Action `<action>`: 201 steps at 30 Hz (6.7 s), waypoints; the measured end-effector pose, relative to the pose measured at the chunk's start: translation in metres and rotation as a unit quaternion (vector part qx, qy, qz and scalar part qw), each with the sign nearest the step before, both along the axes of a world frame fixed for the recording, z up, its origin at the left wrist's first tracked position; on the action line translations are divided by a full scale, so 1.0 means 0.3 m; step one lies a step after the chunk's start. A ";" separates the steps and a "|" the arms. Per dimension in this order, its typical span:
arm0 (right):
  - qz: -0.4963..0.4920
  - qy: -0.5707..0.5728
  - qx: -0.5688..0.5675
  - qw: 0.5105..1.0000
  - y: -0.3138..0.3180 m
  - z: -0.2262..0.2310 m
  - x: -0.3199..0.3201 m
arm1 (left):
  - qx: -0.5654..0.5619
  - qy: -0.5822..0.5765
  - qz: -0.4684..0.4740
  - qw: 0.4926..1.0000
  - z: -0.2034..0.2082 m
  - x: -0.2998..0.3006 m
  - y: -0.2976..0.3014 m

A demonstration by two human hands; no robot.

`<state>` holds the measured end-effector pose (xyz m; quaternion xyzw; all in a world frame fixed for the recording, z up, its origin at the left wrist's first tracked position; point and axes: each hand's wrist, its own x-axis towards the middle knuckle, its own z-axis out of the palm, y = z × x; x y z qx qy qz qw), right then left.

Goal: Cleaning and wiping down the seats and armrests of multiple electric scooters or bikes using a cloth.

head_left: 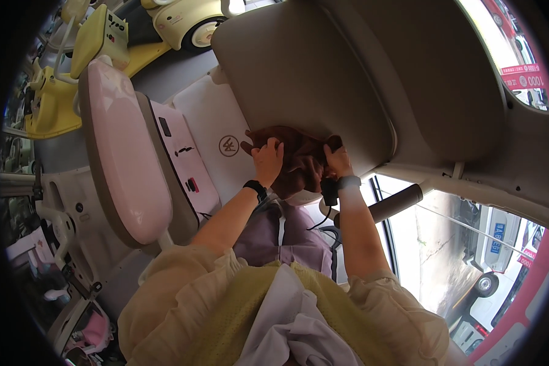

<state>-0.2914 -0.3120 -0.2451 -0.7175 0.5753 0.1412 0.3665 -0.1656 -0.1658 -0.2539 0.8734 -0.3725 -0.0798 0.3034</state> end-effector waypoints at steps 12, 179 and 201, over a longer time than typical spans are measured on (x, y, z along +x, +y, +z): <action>-0.172 -0.078 -0.086 0.978 -0.170 -0.163 -0.028 | 0.053 0.033 -0.021 0.998 -0.018 0.177 -0.269; 0.162 -0.621 0.281 0.713 0.328 0.685 0.409 | -0.410 -0.086 0.275 0.865 0.828 -0.177 0.482; 0.295 -0.614 -0.123 0.722 0.742 0.680 0.709 | -0.207 -0.036 0.153 0.966 0.822 0.216 0.657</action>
